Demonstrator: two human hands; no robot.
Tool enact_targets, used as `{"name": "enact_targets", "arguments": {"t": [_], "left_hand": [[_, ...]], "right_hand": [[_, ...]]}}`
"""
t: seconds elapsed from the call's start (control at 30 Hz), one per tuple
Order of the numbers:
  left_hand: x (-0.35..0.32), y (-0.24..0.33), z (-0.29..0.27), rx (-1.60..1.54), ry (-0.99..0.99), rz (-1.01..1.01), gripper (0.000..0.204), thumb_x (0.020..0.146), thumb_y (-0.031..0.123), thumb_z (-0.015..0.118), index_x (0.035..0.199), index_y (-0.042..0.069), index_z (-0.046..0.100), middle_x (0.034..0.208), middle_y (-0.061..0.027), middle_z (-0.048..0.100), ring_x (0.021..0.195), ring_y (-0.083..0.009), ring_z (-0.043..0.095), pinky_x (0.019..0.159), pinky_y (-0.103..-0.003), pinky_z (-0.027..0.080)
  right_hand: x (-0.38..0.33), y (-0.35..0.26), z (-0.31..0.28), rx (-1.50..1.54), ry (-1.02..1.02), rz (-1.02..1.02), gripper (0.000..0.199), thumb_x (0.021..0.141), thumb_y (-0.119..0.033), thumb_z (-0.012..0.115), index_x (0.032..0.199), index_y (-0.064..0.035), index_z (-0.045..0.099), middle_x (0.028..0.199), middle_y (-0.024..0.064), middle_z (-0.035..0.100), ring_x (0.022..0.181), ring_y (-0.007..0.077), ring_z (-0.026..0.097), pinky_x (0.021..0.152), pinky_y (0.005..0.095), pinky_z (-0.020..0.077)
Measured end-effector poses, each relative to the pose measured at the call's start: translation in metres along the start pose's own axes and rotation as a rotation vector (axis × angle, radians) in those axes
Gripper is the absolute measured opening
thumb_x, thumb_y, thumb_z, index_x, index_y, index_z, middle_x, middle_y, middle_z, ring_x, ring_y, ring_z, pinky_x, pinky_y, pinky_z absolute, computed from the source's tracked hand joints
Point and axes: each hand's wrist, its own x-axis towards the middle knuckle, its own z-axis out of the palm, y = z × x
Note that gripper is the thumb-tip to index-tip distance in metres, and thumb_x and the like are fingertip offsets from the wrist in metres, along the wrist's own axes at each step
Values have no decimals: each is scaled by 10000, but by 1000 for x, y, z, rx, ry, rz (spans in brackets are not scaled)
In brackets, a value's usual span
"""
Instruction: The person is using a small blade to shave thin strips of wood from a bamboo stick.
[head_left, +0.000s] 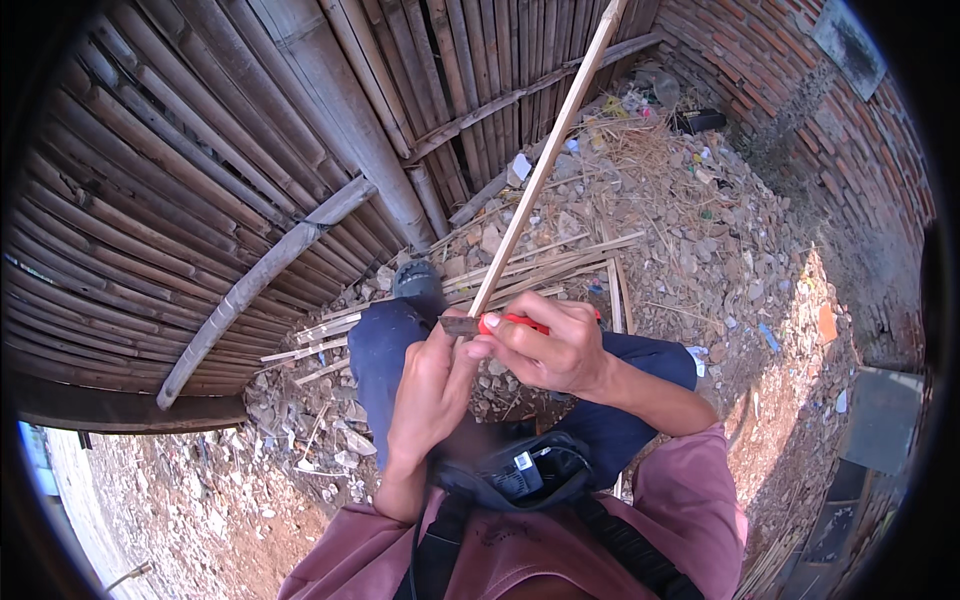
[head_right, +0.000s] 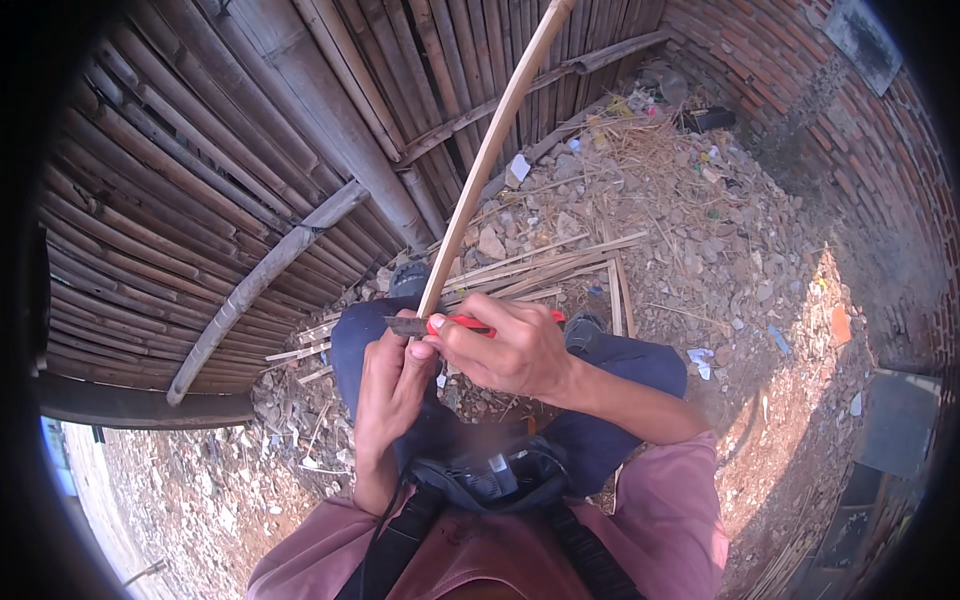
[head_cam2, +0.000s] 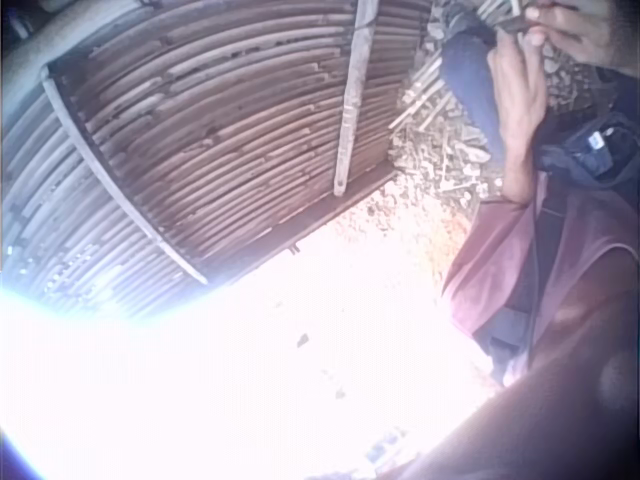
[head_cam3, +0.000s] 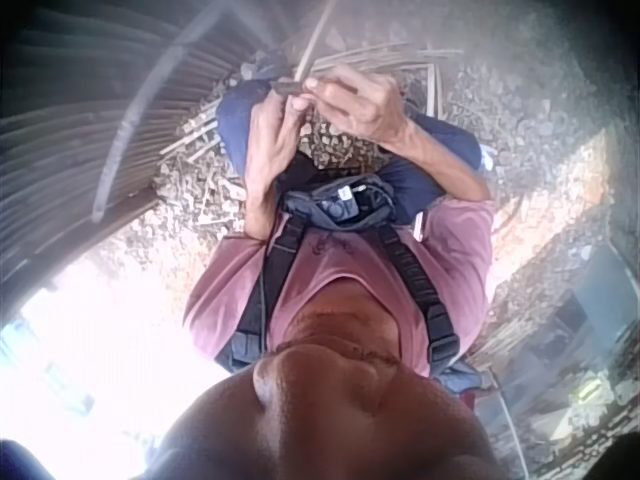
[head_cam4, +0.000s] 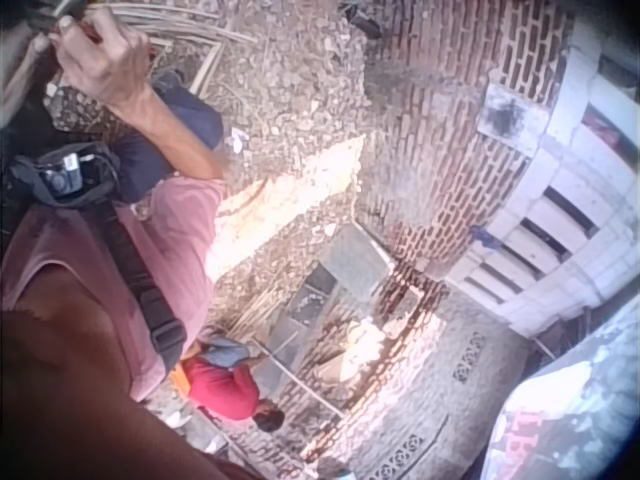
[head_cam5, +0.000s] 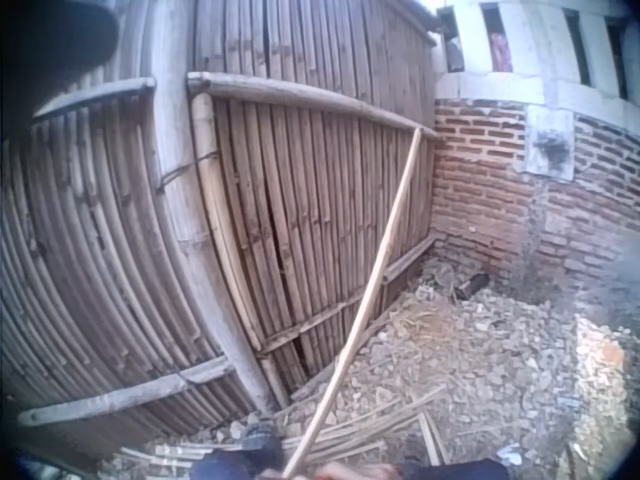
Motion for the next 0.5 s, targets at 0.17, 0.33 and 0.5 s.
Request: {"name": "enact_targets", "arguments": {"t": [0.17, 0.33, 0.5], "left_hand": [[0, 10, -1, -4, -2, -51, 256, 1094, 241, 623, 1142, -10, 604, 698, -118, 620, 590, -241, 619, 588, -367, 478], [-1, 6, 0, 14, 29, -36, 264, 1091, 243, 627, 1072, -16, 580, 731, -147, 646, 626, -315, 648, 611, -385, 495], [0, 12, -2, 55, 26, -60, 259, 1092, 230, 622, 1040, -17, 565, 738, -173, 645, 640, -360, 652, 611, -398, 491]], "right_hand": [[4, 3, -4, -18, 17, 15, 244, 838, -161, 861, 1052, -85, 771, 814, 15, 605, 622, 158, 669, 505, 316, 525], [5, 7, -5, -21, 12, 13, 237, 843, -164, 857, 1048, -83, 769, 798, 12, 588, 621, 152, 662, 494, 310, 516], [10, 9, -6, -9, 41, -13, 208, 819, -138, 883, 955, -68, 742, 813, 48, 700, 573, 176, 670, 469, 310, 501]]}}
